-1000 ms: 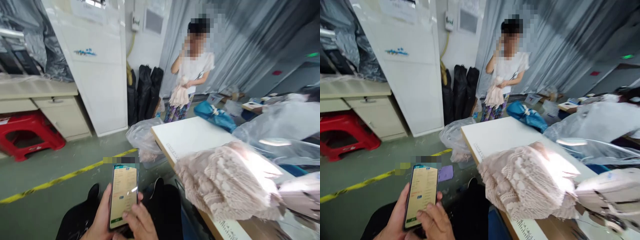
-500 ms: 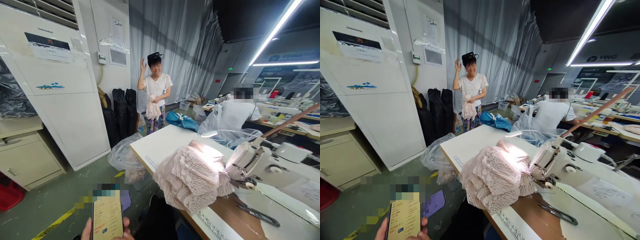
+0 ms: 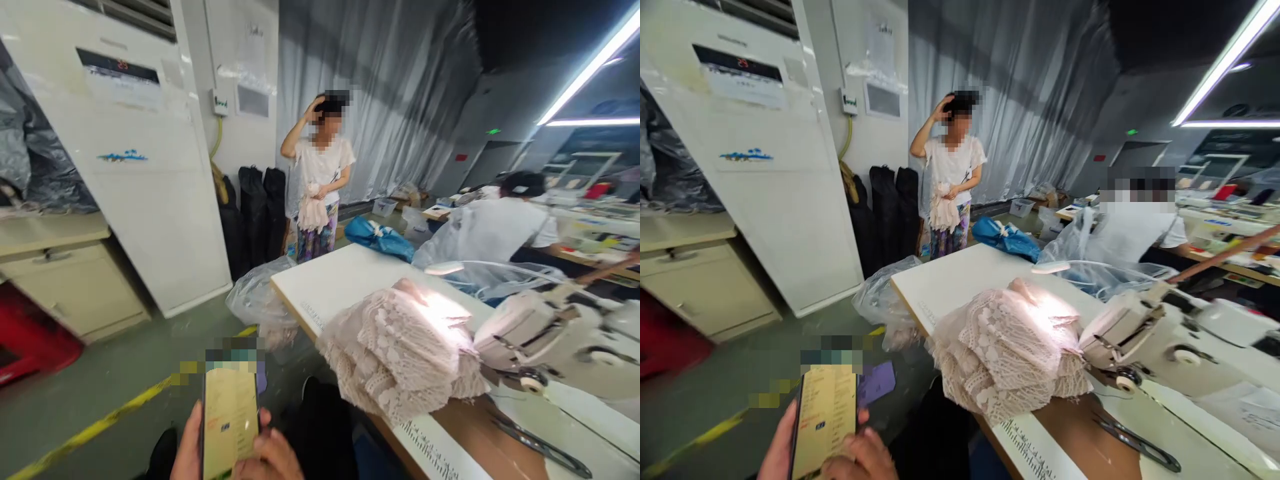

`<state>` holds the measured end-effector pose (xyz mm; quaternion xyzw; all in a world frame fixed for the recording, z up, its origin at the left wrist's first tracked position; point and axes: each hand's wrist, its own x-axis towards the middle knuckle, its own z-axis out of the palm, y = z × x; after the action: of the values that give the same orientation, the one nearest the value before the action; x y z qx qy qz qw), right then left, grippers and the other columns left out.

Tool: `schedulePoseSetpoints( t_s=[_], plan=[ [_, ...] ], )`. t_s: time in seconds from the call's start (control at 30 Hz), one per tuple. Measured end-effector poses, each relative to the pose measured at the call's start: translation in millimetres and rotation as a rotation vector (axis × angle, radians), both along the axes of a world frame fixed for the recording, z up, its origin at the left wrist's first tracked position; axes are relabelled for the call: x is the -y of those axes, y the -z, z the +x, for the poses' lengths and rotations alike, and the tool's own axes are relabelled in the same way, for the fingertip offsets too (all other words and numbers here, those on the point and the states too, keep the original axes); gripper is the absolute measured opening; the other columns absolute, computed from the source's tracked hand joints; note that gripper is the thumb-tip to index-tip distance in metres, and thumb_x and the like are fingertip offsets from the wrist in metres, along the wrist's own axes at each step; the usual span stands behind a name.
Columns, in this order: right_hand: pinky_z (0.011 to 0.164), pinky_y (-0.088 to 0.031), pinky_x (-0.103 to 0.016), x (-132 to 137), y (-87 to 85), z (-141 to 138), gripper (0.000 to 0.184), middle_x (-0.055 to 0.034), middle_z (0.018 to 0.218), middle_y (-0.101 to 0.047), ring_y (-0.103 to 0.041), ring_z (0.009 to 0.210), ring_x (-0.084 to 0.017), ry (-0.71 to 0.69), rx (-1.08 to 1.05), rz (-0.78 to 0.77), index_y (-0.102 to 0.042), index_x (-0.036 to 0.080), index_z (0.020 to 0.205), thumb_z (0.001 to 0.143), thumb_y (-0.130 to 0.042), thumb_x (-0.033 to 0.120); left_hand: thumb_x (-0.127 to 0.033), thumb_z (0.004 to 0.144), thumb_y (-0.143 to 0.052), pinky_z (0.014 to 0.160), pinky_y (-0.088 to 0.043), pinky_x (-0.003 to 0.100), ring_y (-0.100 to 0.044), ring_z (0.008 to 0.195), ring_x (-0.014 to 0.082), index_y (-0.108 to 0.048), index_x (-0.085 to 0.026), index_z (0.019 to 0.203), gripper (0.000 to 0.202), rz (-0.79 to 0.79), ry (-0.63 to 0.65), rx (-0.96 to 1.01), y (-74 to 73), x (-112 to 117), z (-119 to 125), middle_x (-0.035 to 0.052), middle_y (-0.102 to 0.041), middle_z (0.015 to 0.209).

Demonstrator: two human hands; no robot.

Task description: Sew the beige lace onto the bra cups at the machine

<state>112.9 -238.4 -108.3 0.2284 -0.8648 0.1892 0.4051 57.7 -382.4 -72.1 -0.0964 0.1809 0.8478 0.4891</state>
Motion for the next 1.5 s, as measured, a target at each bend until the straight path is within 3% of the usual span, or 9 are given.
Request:
schedulePoseSetpoints(
  t_s=[0.07, 0.2, 0.37, 0.7, 0.83, 1.2, 1.5],
  plan=[
    [0.108, -0.039, -0.035, 1.5, -5.7, 14.9, 0.02, 0.0029, 0.106, -0.067, -0.056, 0.115, -0.019, -0.034, -0.068, -0.038, -0.07, 0.034, 0.095, 0.077, -0.069, 0.042, -0.058, 0.087, -0.039, 0.083, -0.049, 0.039, -0.066, 0.09, 0.0299, -0.07, -0.009, 0.106, 0.062, -0.008, -0.124, -0.104, -4.3, 3.1, 1.3, 0.0163, -0.072, 0.096],
    [0.112, -0.028, -0.045, 0.0, -24.8, 28.5, 0.02, -0.0042, 0.123, -0.058, -0.044, 0.127, -0.024, 0.008, 0.036, -0.106, -0.071, 0.027, 0.097, 0.082, -0.061, 0.035, -0.059, 0.09, -0.033, 0.09, -0.047, 0.041, -0.065, 0.097, 0.0308, -0.067, -0.01, 0.113, 0.064, 0.023, -0.135, -0.193, -9.0, 6.3, -1.2, 0.0159, -0.071, 0.103],
    [0.111, -0.027, -0.048, 5.5, -26.6, 31.3, 0.028, -0.0059, 0.131, -0.052, -0.038, 0.131, -0.029, -0.031, 0.07, -0.02, -0.069, 0.029, 0.106, 0.082, -0.06, 0.041, -0.06, 0.089, -0.036, 0.093, -0.045, 0.042, -0.065, 0.1, 0.0305, -0.067, -0.011, 0.114, 0.063, 0.095, -0.131, -0.235, -9.7, 7.9, 2.1, 0.0153, -0.071, 0.106],
    [0.112, -0.021, -0.049, 14.3, -27.4, 28.4, 0.036, -0.0117, 0.137, -0.045, -0.026, 0.137, -0.033, -0.076, 0.087, 0.024, -0.067, 0.026, 0.113, 0.091, -0.046, 0.044, -0.061, 0.084, -0.046, 0.094, -0.045, 0.039, -0.065, 0.1, 0.0289, -0.067, -0.015, 0.115, 0.06, 0.012, -0.179, -0.154, -7.6, 11.3, 5.0, 0.0123, -0.072, 0.106],
    [0.112, -0.02, -0.049, 15.1, -27.3, 28.3, 0.037, -0.0127, 0.137, -0.044, -0.024, 0.138, -0.034, -0.08, 0.097, 0.04, -0.068, 0.025, 0.113, 0.091, -0.046, 0.045, -0.059, 0.088, -0.04, 0.093, -0.046, 0.038, -0.065, 0.102, 0.0282, -0.066, -0.014, 0.117, 0.06, 0.042, -0.168, -0.169, -4.8, 11.3, 5.7, 0.0133, -0.071, 0.109],
    [0.111, -0.029, -0.043, 9.3, -27.6, 31.0, 0.035, -0.0097, 0.134, -0.05, -0.034, 0.134, -0.031, -0.083, 0.044, 0.02, -0.07, 0.025, 0.108, 0.081, -0.062, 0.046, -0.063, 0.088, -0.032, 0.098, -0.038, 0.051, -0.061, 0.104, 0.0357, -0.063, -0.012, 0.121, 0.068, 0.069, -0.125, -0.227, -12.3, 7.4, 5.3, 0.0198, -0.067, 0.112],
    [0.11, -0.03, -0.044, 7.4, -19.0, 31.6, 0.043, -0.0099, 0.135, -0.05, -0.033, 0.134, -0.032, -0.071, 0.057, 0.056, -0.067, 0.025, 0.111, 0.073, -0.069, 0.046, -0.063, 0.087, -0.037, 0.099, -0.039, 0.046, -0.062, 0.105, 0.0324, -0.064, -0.017, 0.121, 0.063, 0.057, -0.12, -0.201, -8.7, 8.8, 3.7, 0.0169, -0.068, 0.113]
  ],
)
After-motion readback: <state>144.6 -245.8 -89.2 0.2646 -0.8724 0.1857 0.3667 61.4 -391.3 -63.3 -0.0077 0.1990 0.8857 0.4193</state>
